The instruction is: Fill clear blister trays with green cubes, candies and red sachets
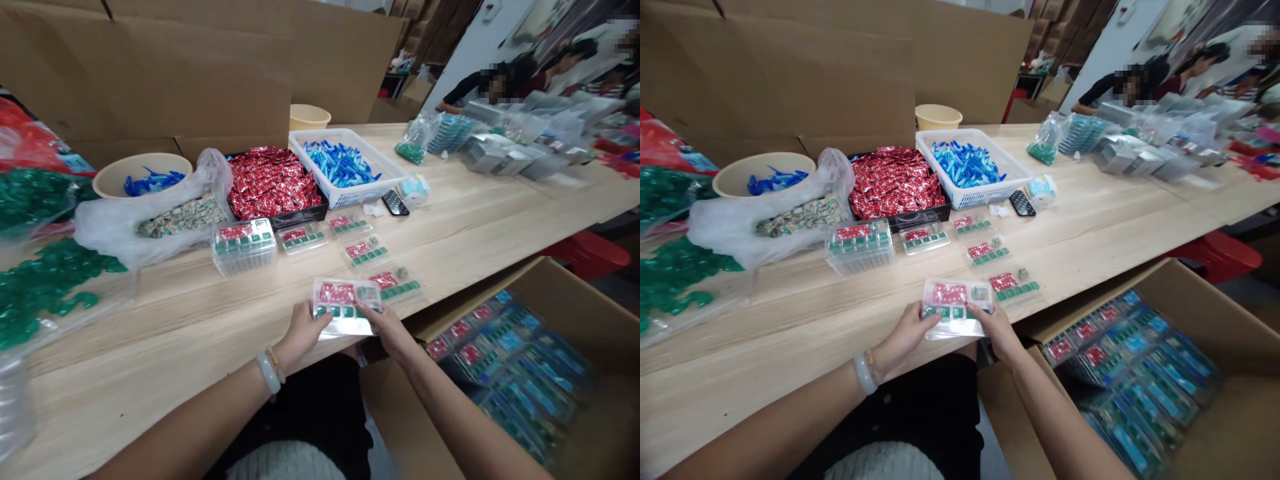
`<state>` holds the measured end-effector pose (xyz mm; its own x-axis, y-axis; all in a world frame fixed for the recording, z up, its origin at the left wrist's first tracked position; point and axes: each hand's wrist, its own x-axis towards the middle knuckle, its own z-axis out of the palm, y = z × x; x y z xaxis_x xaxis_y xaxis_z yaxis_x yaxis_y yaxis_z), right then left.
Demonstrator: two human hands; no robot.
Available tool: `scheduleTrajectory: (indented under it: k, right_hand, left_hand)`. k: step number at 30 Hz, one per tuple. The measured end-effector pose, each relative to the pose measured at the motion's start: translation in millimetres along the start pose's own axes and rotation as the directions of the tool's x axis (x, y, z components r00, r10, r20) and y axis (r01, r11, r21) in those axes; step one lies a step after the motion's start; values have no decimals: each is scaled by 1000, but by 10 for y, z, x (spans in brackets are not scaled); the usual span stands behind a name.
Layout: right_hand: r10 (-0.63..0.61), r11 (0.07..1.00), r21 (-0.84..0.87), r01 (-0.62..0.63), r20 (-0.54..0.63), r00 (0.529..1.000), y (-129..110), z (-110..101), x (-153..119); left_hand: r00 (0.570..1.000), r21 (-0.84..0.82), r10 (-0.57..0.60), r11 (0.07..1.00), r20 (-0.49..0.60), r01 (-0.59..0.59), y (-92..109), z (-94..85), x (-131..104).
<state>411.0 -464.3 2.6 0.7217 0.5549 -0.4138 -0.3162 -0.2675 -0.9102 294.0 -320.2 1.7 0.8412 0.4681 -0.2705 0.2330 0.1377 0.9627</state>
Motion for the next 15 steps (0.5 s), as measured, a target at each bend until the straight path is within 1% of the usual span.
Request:
scheduleTrajectory:
  k: [1,2,3,4,5,6,7,8,9,10,13,15]
  right_hand:
    - [-44,997,63,46,-42,998,-74,15,74]
    - [-86,991,91,96,-101,991,-159,32,166]
    - [-120,987,86,135,-161,980,-251,52,270]
    - [-142,986,54,157,-212,967,-340,72,375]
    - [-156,987,6,163,-256,954,-418,90,471]
    - [-170,985,-50,162,-290,942,-477,105,548]
    - [-182,982,-103,157,-315,932,-512,115,598]
    - [-189,978,-146,148,-323,927,-521,121,620]
    - [-186,975,-176,135,-320,929,-508,122,612]
    - [-170,975,-190,115,-303,938,-478,122,581]
    - [-94,980,-193,55,-199,975,-397,136,434]
    - [-78,974,-221,49,-126,989,-419,178,384]
  left_hand:
    - [996,157,90,984,-22,-86,94,-43,164]
    - [984,301,177,940,-28,-160,191,-93,355]
    - [970,386,244,895,-8,-222,281,-145,558]
    - [962,435,274,864,15,-253,353,-193,759]
    - [963,465,268,851,15,-244,402,-236,941]
    - [973,475,229,856,6,-205,421,-271,1086]
    - [984,474,178,867,-5,-154,411,-300,1183]
    - [992,467,126,878,-16,-104,374,-324,1223]
    - [996,455,84,888,-18,-66,316,-345,1207]
    - [998,441,61,896,-8,-51,246,-364,1141]
    - [998,368,63,927,22,-67,48,-424,761]
    - [996,268,85,960,-4,-81,-15,-462,506]
